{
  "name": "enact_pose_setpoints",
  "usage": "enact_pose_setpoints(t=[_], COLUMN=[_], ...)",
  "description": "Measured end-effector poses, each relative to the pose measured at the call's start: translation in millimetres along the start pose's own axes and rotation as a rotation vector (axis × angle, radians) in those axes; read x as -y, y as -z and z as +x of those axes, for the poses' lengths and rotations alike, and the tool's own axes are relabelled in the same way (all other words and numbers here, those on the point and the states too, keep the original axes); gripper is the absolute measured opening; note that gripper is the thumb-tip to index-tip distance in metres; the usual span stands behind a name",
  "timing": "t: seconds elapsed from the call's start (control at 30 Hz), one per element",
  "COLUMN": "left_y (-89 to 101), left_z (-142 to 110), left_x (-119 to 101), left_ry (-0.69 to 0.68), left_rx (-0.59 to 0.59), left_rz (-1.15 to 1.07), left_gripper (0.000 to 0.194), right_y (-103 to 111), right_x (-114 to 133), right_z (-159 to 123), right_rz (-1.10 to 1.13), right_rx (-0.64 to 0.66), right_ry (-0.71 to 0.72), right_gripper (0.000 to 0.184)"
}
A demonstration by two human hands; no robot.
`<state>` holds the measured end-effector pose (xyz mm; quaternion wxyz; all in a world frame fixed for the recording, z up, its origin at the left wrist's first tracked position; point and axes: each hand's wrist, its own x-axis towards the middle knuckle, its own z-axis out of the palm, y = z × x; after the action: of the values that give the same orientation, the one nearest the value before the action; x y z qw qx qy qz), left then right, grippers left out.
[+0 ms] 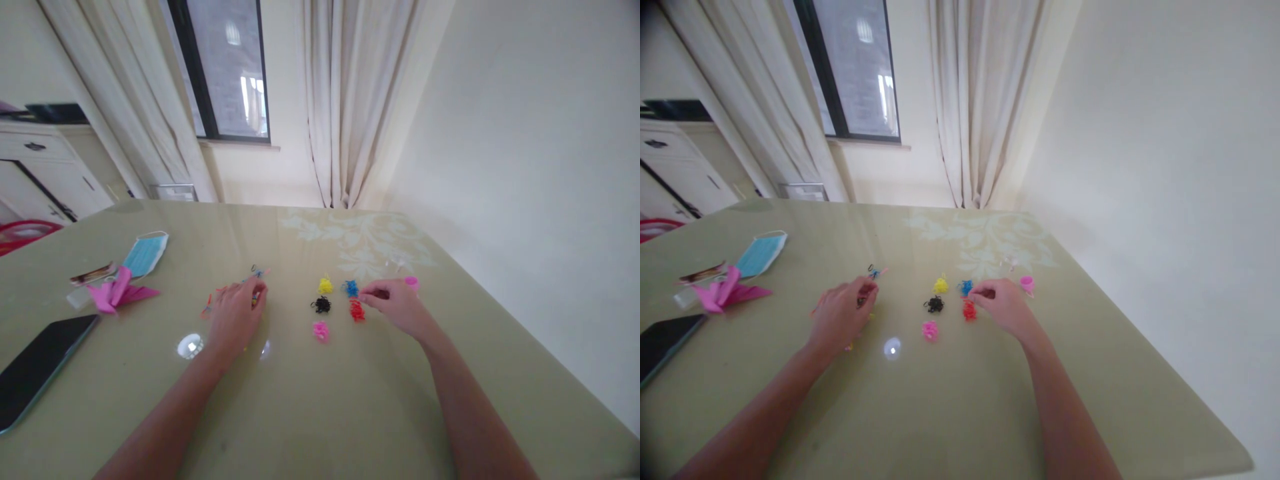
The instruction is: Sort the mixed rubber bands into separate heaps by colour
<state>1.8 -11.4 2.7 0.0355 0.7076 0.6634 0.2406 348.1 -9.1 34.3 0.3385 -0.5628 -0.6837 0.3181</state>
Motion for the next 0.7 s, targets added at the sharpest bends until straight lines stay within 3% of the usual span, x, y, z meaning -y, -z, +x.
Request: enact_pose_setpoints(t=[0.2, 0.37, 0.47, 0.57, 0.7], left_y=[-4.0, -8.5, -7.6, -1.8, 6.7], left_z=[4, 6, 3, -4, -15], left_x=[2, 0, -8, -22, -39], left_ry=[0.042, 0.034, 0.021, -0.012, -0.047], left_rx=[0.029, 0.038, 0.031, 0.036, 0.073], left_rz=[-0.523, -0.8, -0.915, -1.021, -1.136], left_gripper=[0.026, 0.04, 0.035, 0.028, 0.022], right_y=[-9, -8, -6, -12, -39], right_x=[-10, -14, -12, 0, 25], right_z=[6, 9, 8, 4, -11], right_rz=[-0.18, -0.285, -0.286, -0.217, -0.006], right_rx=[0.027, 0.041, 0.024, -0.01, -0.01], right_ry=[-0.054, -0.107, -0.123, -0.066, 0.138], right_gripper=[0.015, 0.014, 0.015, 0.015, 0.02])
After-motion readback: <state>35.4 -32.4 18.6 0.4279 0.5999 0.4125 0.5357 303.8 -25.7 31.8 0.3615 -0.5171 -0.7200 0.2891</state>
